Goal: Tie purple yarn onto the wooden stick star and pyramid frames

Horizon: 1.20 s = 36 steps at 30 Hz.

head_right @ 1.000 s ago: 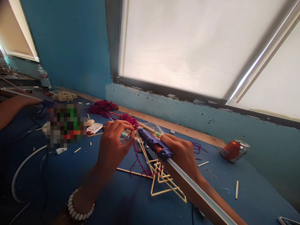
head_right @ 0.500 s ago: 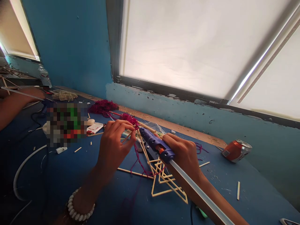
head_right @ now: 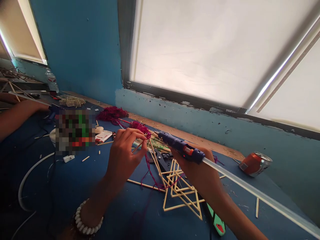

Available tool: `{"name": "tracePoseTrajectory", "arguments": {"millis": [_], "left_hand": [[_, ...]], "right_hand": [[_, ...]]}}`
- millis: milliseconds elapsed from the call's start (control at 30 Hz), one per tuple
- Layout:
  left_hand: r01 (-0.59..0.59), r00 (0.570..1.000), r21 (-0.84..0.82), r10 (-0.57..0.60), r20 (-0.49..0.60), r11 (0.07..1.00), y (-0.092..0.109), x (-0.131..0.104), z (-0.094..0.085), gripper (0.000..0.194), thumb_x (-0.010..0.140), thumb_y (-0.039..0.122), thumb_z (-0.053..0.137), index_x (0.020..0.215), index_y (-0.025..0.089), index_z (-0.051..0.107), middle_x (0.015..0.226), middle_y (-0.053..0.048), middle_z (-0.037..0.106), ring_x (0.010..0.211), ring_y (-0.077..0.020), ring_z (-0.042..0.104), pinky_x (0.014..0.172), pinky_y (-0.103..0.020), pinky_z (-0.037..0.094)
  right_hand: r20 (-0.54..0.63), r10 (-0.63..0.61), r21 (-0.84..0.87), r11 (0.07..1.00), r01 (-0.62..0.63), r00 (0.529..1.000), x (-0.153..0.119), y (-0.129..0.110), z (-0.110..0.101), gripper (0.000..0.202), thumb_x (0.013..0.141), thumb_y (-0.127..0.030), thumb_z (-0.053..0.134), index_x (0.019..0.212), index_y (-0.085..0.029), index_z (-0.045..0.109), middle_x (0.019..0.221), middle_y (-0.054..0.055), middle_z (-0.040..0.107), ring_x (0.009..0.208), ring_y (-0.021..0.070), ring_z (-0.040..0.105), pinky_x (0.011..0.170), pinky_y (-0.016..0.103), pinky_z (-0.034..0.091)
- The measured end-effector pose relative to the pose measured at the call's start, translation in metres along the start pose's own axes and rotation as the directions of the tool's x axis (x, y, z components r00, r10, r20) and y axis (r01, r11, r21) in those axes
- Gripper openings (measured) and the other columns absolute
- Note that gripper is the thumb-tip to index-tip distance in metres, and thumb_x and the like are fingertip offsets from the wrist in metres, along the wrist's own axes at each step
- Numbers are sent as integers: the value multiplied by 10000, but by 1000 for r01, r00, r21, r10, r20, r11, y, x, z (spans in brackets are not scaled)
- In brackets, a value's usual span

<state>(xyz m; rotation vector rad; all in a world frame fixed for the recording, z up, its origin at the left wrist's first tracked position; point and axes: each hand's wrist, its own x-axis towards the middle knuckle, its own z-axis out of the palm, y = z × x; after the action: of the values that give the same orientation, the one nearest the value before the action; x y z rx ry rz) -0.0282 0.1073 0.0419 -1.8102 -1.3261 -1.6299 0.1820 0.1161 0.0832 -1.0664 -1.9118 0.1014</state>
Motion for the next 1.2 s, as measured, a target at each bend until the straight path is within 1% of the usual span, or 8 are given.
{"name": "tracePoseTrajectory", "arguments": {"millis": [167, 267, 467, 633, 833, 967, 1067, 1200], "left_hand": [[1, 1000, 0, -1, -2, 1000, 0, 0, 0, 76, 871, 124, 639, 853, 198, 635, 945, -8, 682, 945, -195, 550, 870, -323, 456], [-6, 1000, 1, 6, 2, 1000, 0, -1, 0, 72, 872, 125, 639, 852, 195, 635, 948, -9, 683, 944, -193, 549, 867, -321, 456], [1, 1000, 13, -1, 20, 1000, 0, -1, -1, 53, 891, 147, 628, 865, 188, 648, 958, -22, 681, 956, -202, 555, 870, -338, 455], [3, 1000, 19, -3, 19, 1000, 0, -2, -1, 51, 889, 152, 628, 874, 194, 653, 958, -21, 687, 944, -208, 551, 858, -345, 463], [1, 1000, 17, -2, 12, 1000, -1, -3, 0, 45, 883, 157, 629, 876, 196, 651, 955, -27, 682, 956, -219, 544, 876, -357, 467], [2, 1000, -1, -2, -3, 1000, -2, -3, 0, 45, 880, 161, 621, 868, 200, 639, 941, -29, 676, 942, -224, 544, 881, -370, 470], [-2, 1000, -16, 2, -15, 1000, -2, -3, 0, 46, 875, 159, 621, 859, 201, 632, 931, -30, 675, 940, -227, 541, 881, -375, 471], [-2, 1000, -31, 2, -19, 1000, -3, -3, 0, 61, 874, 151, 609, 860, 203, 636, 929, -34, 676, 938, -232, 541, 871, -381, 471]], "right_hand": [[95, 289, 162, 940, -302, 953, -1, -1, 2, 444, 788, -574, 727, 606, -198, 576, 453, -28, 430, 423, 117, 386, 428, 268, 292], [206, 346, 285, 874, -394, 915, -1, -2, -1, 441, 781, -612, 731, 770, -173, 689, 435, -49, 413, 425, 109, 369, 445, 265, 291], [224, 267, 373, 865, -335, 937, -2, -5, -1, 429, 824, -603, 695, 837, -175, 692, 673, 47, 694, 610, 182, 646, 633, 301, 502], [305, 291, 283, 881, -378, 907, -3, -1, 2, 421, 824, -595, 694, 742, -185, 645, 435, -38, 467, 503, 161, 539, 657, 338, 496], [416, 167, 386, 857, -340, 894, -9, -1, -9, 480, 879, -551, 635, 1178, -175, 643, 774, 27, 612, 715, 183, 567, 694, 333, 475], [495, 97, 404, 854, -327, 864, -19, -7, -13, 428, 945, -553, 552, 1099, -165, 644, 823, 49, 607, 771, 198, 589, 734, 341, 488], [461, 14, 439, 865, -241, 887, -27, -10, -8, 398, 970, -540, 507, 937, -164, 631, 806, 50, 597, 715, 178, 564, 693, 329, 484], [366, 5, 420, 891, -170, 930, -35, -8, 3, 381, 978, -541, 493, 1078, -181, 568, 740, 7, 554, 614, 144, 500, 597, 292, 436]]}}
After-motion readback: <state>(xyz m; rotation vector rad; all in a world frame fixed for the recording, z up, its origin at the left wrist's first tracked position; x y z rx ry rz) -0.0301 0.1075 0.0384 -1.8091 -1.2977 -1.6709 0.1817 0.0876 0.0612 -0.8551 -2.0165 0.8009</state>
